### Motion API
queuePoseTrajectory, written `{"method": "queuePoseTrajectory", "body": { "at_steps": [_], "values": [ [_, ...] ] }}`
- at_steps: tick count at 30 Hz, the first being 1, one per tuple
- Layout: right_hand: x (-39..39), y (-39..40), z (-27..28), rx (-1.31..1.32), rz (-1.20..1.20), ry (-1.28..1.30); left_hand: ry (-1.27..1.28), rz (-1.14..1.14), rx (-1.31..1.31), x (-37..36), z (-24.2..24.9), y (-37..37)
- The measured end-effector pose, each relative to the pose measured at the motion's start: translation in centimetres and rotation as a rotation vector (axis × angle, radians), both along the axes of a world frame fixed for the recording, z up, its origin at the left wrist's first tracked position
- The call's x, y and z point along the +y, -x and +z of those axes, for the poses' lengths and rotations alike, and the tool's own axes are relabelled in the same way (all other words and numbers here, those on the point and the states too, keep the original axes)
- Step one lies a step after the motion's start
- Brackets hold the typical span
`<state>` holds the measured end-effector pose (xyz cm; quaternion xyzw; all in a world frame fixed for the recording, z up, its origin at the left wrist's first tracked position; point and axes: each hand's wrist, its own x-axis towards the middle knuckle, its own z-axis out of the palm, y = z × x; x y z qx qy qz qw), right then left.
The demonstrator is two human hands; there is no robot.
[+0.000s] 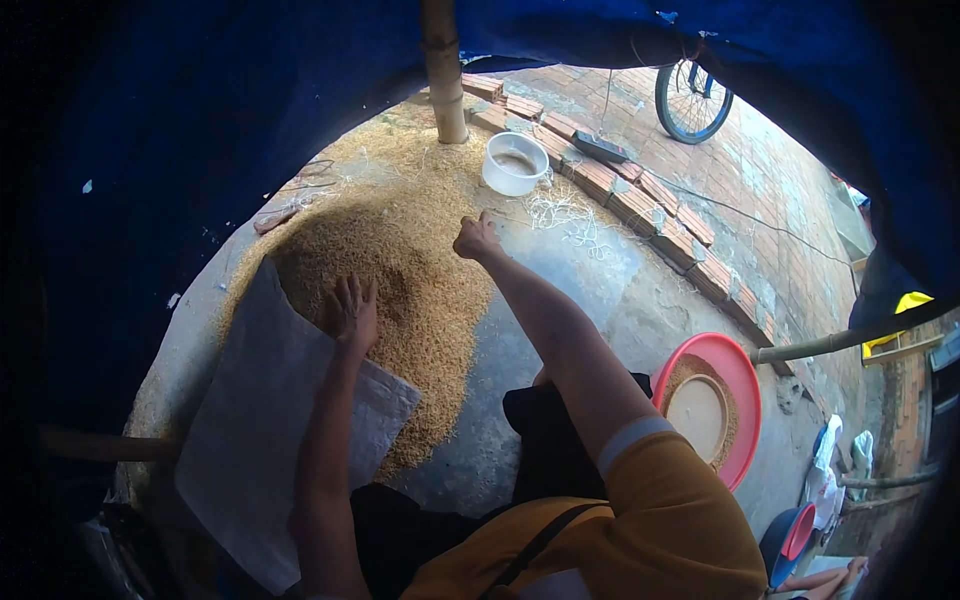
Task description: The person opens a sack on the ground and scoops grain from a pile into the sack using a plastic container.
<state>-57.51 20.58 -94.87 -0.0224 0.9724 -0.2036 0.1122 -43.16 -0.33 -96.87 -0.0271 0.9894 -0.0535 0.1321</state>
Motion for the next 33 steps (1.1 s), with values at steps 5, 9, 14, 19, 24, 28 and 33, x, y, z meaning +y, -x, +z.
{"method": "queuePoseTrajectory", "body": {
  "at_steps": [5,9,14,19,24,28,33],
  "values": [
    [1.9,1.7,-0.1,0.012,0.002,-0.043,0.002,-0.082,0.128,1.3,1.6,1.0],
    [3.5,2.3,-0.2,0.013,-0.021,-0.052,0.026,-0.126,0.127,2.6,0.5,2.2],
    [5.2,3.2,-2.1,-0.001,-0.054,-0.096,-0.023,-0.118,0.134,3.4,0.7,3.1],
    [3.5,6.1,-6.1,-0.191,0.248,-0.024,-0.296,-0.1,0.377,2.4,1.8,4.2],
    [-4.0,2.3,-4.0,-0.143,0.381,0.185,-0.675,-0.016,0.662,-1.4,1.8,4.9],
    [-9.1,-3.5,3.0,-0.491,0.384,0.469,-0.605,0.07,0.637,-6.4,2.2,3.4],
    [-13.2,-7.9,2.8,-0.647,0.628,0.569,-0.488,0.232,0.52,-11.4,4.0,-1.8]
  ]
}}
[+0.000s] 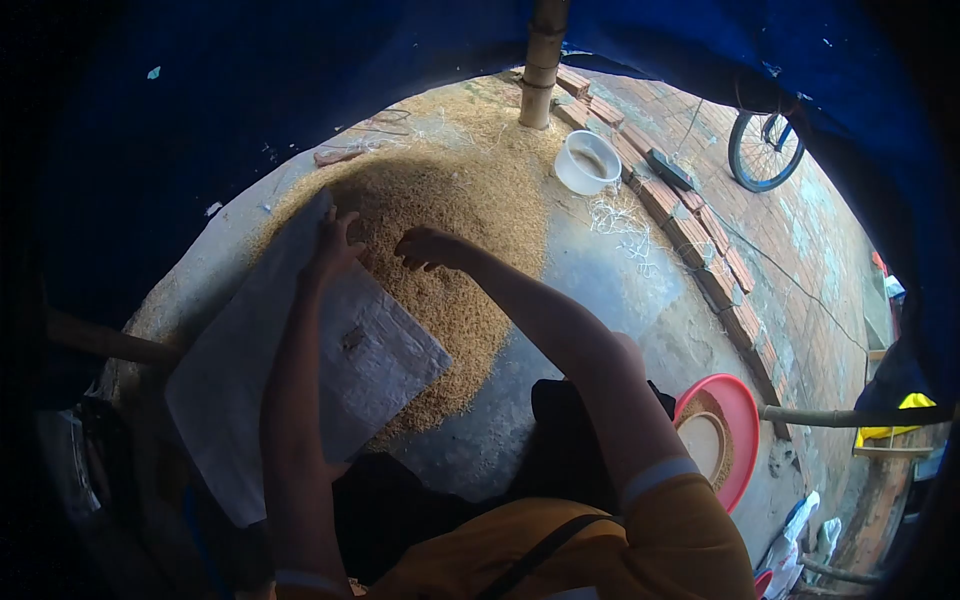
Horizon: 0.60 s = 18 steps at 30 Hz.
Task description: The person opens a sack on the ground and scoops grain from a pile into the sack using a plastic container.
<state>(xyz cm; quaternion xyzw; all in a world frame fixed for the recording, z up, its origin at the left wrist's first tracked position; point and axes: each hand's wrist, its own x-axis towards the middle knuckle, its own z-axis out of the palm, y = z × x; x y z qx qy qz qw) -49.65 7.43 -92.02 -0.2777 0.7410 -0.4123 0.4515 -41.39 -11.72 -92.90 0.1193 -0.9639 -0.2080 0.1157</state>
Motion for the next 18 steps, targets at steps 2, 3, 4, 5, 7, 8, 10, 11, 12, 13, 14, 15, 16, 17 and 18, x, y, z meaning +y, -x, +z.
{"method": "queuePoseTrajectory", "body": {
  "at_steps": [2,3,4,5,7,8,10,11,12,13,14,15,16,17,18],
  "values": [
    [-1.2,-1.5,-0.7,0.064,0.08,-0.02,0.055,-0.089,-0.226,-3.1,0.0,-1.6],
    [-1.7,-2.3,-1.1,0.061,0.102,-0.013,0.058,-0.066,-0.23,-4.6,-0.1,-2.5],
    [-2.1,-3.2,-1.6,0.111,0.056,-0.013,-0.121,-0.041,-0.212,-6.4,-0.9,-3.3],
    [-2.6,-3.7,-2.7,0.16,0.007,-0.013,-0.3,-0.018,-0.189,-7.6,-1.2,-4.2],
    [-3.6,-4.7,-4.7,0.223,-0.029,0.003,-0.319,0.075,-0.209,-9.3,-1.8,-5.8],
    [-3.7,-5.3,-4.9,0.323,-0.006,0.052,-0.338,0.151,-0.226,-9.8,-2.0,-6.5],
    [-4.0,-6.2,-5.3,0.419,0.026,0.107,-0.372,0.193,-0.235,-10.6,-2.6,-7.6],
    [-4.2,-6.6,-5.6,0.355,-0.007,0.048,-0.408,0.223,-0.24,-11.0,-2.8,-8.1],
    [-4.4,-6.9,-5.7,0.293,-0.04,-0.011,-0.408,0.23,-0.24,-11.3,-3.1,-8.5],
    [-4.6,-7.3,-4.7,0.292,-0.032,-0.01,-0.447,0.22,-0.265,-11.5,-3.2,-8.7],
    [-4.7,-7.7,-2.7,0.146,-0.021,-0.077,-0.489,0.21,-0.29,-11.5,-3.5,-8.9],
    [-5.1,-8.0,-1.5,0.002,-0.01,-0.145,-0.492,0.218,-0.286,-11.4,-3.8,-9.0],
    [-5.7,-8.3,-1.3,0.006,0.002,-0.146,-0.5,0.233,-0.307,-11.4,-4.2,-9.0],
    [-6.5,-8.7,-1.3,0.068,-0.004,-0.195,-0.51,0.251,-0.325,-11.2,-4.0,-8.9],
    [-7.3,-9.2,-1.2,0.13,-0.004,-0.244,-0.555,0.247,-0.32,-11.0,-3.8,-8.7]
  ]
}}
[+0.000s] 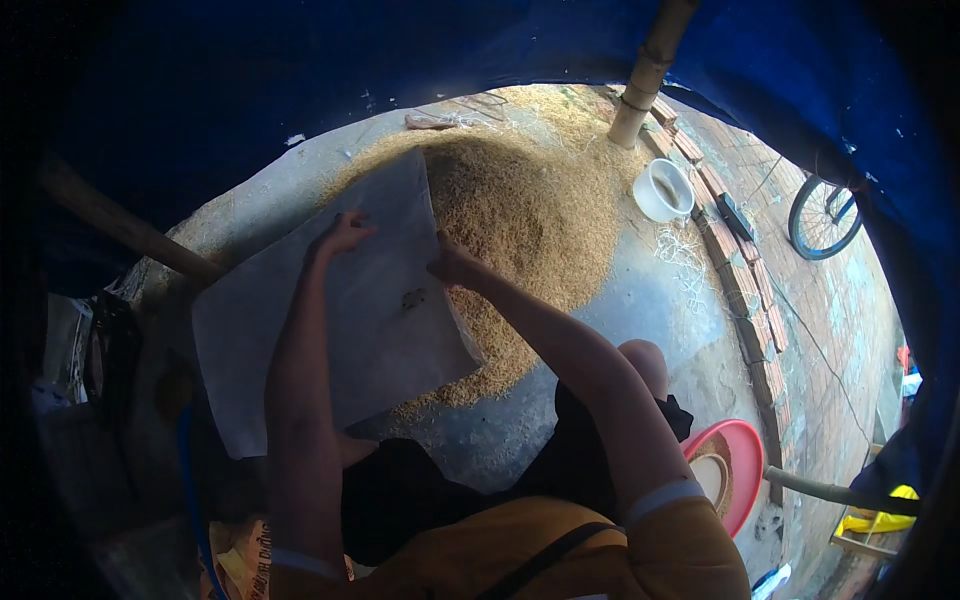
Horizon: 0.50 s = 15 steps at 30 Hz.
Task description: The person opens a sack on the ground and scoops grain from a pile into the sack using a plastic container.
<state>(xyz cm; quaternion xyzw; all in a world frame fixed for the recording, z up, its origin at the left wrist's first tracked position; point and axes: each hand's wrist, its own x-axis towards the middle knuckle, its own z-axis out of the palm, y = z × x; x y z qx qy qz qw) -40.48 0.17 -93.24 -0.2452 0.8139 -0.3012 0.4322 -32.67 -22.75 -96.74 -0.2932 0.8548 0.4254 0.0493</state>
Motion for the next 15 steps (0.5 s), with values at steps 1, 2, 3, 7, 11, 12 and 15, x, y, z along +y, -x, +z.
{"method": "queuePoseTrajectory", "body": {
  "at_steps": [1,2,3,7,11,12,15],
  "values": [
    [-0.7,-0.1,-1.4,0.002,0.027,-0.005,-0.046,0.012,0.01,0.4,0.6,0.3],
    [-1.4,0.1,-4.2,0.159,0.039,0.179,-0.131,0.004,0.059,0.8,1.4,0.6],
    [-2.4,-0.1,-5.8,0.306,0.057,0.371,-0.213,0.005,0.11,1.3,2.2,0.9],
    [-4.3,-3.1,-2.8,0.227,0.031,0.204,-0.195,0.016,0.247,3.6,3.7,2.4],
    [-4.2,-4.9,0.6,0.263,0.188,0.252,0.147,-0.111,0.1,5.0,5.9,2.2],
    [-4.1,-4.1,-1.5,0.403,0.232,0.429,0.092,-0.073,0.076,4.9,5.7,2.1],
    [-4.0,-4.8,1.1,0.123,0.162,0.271,-0.029,-0.004,0.064,4.1,5.6,1.2]
  ]
}}
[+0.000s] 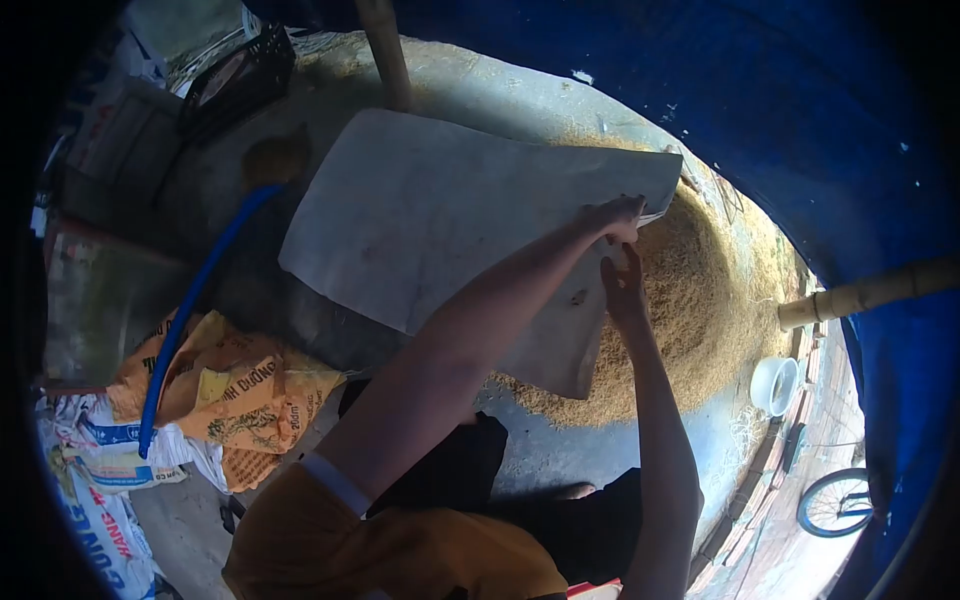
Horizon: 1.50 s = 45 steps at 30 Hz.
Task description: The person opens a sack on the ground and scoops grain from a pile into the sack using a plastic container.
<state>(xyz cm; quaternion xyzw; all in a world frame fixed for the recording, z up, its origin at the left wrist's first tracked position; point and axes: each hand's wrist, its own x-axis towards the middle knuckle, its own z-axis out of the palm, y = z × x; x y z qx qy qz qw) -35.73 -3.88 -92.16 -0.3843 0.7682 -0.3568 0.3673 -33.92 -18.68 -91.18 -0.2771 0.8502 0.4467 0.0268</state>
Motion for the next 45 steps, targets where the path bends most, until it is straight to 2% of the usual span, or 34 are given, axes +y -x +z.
{"method": "queuePoseTrajectory", "body": {
  "at_steps": [2,4,5,6,8,10,14,17,20,22,24,28,31,33,37,39,42,45],
  "values": [
    [0.0,-1.2,2.5,-0.197,-0.281,-0.069,-0.107,0.051,0.044,-0.2,-0.7,0.4],
    [0.6,0.6,0.6,-0.243,-0.356,0.002,-0.149,0.061,0.087,-0.9,-1.8,1.3],
    [0.5,1.0,0.4,-0.243,-0.386,0.014,-0.124,0.029,0.099,-1.6,-2.2,1.4],
    [0.6,1.5,0.1,-0.269,-0.401,0.044,-0.244,0.066,0.125,-1.6,-1.2,0.8],
    [0.9,1.9,0.0,-0.29,-0.443,0.083,-0.271,0.08,0.178,-2.2,-1.1,0.7],
    [1.3,2.2,0.0,-0.275,-0.513,0.09,-0.27,0.086,0.211,-3.3,-2.4,1.7],
    [1.9,2.8,-0.6,-0.293,-0.517,0.071,-0.198,0.133,0.173,-2.5,-1.5,1.7],
    [1.8,2.7,-0.6,-0.275,-0.552,0.042,0.027,0.216,0.252,-1.8,-2.0,2.2],
    [1.6,2.5,-0.2,-0.265,-0.583,-0.001,0.016,0.159,0.247,-1.8,-1.0,2.2],
    [1.5,2.4,0.2,-0.266,-0.603,-0.026,-0.106,0.145,0.218,-2.0,0.3,2.2],
    [1.2,2.4,0.3,-0.276,-0.598,-0.056,0.235,0.165,0.427,-2.2,0.6,2.9],
    [0.6,1.7,0.9,-0.219,-0.622,-0.061,0.187,0.189,0.499,-1.3,2.1,3.5],
    [0.7,2.9,-0.7,-0.054,-0.563,-0.026,0.125,0.156,0.441,-0.5,1.6,4.1],
    [0.7,3.5,-2.2,-0.148,-0.568,0.05,0.094,0.164,0.434,-0.2,0.8,4.7],
    [1.7,3.3,-1.8,-0.115,-0.587,-0.006,0.146,0.138,0.429,0.1,0.0,5.4],
    [2.4,4.2,-3.0,0.101,-0.478,0.002,0.159,0.105,0.427,-0.2,0.3,5.3],
    [3.5,3.6,0.4,0.097,-0.53,-0.06,0.206,0.092,0.428,0.0,1.0,5.1],
    [5.4,6.3,-0.2,0.073,-0.536,-0.022,0.207,0.082,0.451,0.2,1.5,5.7]
  ]
}}
